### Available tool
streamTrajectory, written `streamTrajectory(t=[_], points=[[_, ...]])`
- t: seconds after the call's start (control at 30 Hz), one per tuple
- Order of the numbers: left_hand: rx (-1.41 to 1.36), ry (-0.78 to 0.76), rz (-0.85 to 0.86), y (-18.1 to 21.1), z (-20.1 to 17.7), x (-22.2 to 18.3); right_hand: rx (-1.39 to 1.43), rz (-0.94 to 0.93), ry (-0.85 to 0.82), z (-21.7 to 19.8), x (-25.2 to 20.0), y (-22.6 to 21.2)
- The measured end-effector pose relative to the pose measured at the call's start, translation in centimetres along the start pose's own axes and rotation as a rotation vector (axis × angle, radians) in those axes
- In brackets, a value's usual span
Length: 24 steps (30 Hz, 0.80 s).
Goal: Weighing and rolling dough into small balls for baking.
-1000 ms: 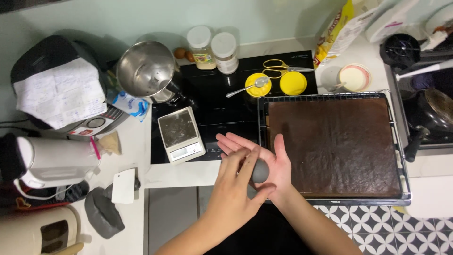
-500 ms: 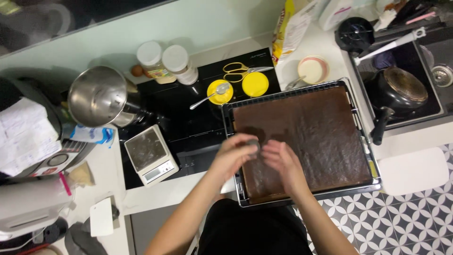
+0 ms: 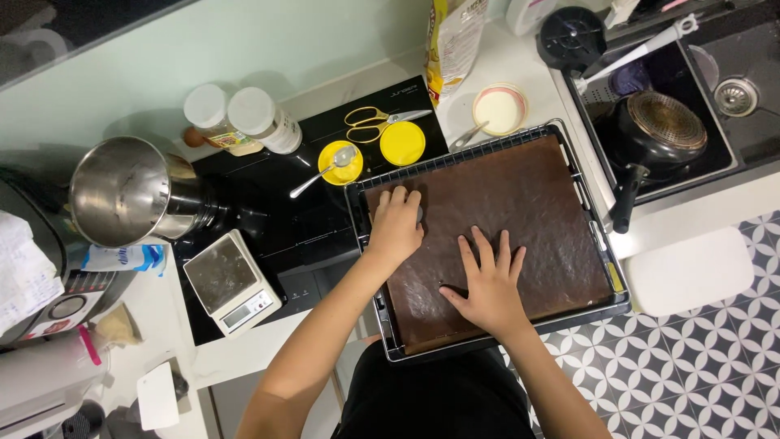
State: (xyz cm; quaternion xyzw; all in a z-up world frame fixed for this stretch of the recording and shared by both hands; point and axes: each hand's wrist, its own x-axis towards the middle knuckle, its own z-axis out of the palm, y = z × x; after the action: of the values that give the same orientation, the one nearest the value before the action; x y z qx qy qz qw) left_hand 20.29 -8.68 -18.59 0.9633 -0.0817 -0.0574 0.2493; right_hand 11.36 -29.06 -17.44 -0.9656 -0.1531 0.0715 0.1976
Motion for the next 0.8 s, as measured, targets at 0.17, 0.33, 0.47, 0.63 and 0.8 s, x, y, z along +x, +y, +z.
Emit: streamTrajectory(t=[0.17, 0.33, 0.47, 0.63, 0.8], points=[[-0.198, 0.061, -0.112, 0.3, -3.2, -0.9, 0.009, -0.011, 0.015, 0.0, -0.1, 0.1], [-0.451, 0.213, -0.187, -0.7, -2.3, -3.3, 0.024, -0.042, 0.032, -0.2, -0.3, 0.0], [-0.507, 0.350, -0.209, 1.8, -1.8, -6.7, -0.026, -0.042, 0.041, -0.5, -0.1, -0.3], [-0.578, 0.538, -0.257, 1.5, -1.7, -14.8, 0.036, -0.189, 0.085, -0.2, 0.6, -1.2], [-0.630, 0.689, -0.724, -3.9, -3.8, -26.1, 0.338, -0.434, 0.189, 0.3, 3.0, -4.7]])
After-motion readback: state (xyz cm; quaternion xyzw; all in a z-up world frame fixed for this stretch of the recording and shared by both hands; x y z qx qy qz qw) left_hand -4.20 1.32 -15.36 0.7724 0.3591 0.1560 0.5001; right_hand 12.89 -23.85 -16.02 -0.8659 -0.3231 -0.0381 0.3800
